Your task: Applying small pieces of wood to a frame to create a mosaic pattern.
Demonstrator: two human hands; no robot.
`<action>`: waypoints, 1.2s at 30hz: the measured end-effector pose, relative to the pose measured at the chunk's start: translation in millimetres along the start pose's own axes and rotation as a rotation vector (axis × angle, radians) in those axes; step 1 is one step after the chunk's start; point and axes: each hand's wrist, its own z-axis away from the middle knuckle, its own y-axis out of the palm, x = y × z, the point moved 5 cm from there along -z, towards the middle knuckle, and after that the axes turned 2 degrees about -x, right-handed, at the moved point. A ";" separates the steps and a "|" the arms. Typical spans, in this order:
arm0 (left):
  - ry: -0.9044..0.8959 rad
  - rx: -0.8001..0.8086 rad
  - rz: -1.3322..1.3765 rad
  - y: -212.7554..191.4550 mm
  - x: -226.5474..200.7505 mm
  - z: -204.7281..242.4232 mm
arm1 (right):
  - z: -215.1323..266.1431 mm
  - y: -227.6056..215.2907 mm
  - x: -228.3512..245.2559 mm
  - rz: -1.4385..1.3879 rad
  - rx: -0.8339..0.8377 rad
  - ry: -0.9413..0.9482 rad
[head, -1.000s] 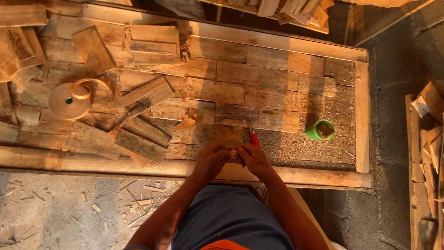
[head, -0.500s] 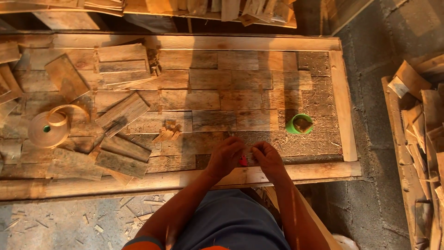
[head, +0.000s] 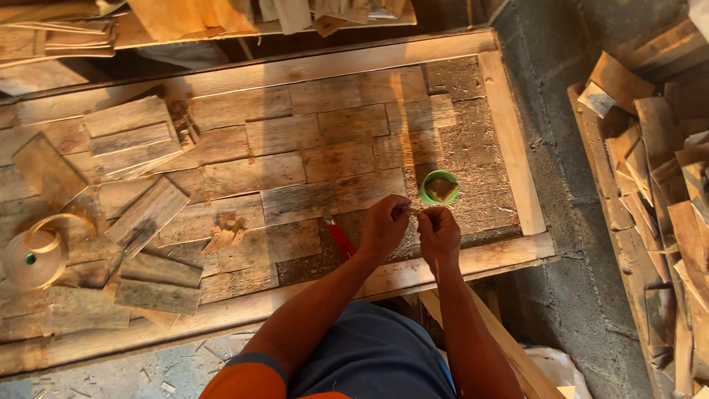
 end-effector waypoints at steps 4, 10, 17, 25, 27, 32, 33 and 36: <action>0.039 0.032 -0.062 31.6 6.6 -17.0 | -24.5 -21.1 -4.4 0.053 -0.075 -0.074; 0.221 -0.023 -0.247 63.9 10.1 -22.4 | -61.7 -36.6 -17.3 0.202 -0.217 -0.118; -0.069 -0.168 -0.192 80.7 40.5 -34.7 | -77.8 -42.7 -32.3 0.276 -0.273 0.016; -0.244 -0.244 -0.333 110.1 81.8 -43.5 | -81.1 -43.5 -36.1 0.268 -0.276 0.071; -0.349 -0.276 -0.237 111.1 81.7 -41.8 | -80.7 -43.5 -33.0 0.251 -0.279 0.070; -0.566 -0.323 -0.056 117.0 90.7 -40.7 | -76.9 -47.9 -26.8 0.228 -0.271 0.056; -0.551 -0.357 -0.035 118.4 94.9 -41.0 | -75.7 -49.2 -25.9 0.223 -0.272 0.043; -0.549 -0.363 -0.038 119.4 95.8 -42.2 | -69.9 -61.0 -25.6 0.260 -0.304 0.034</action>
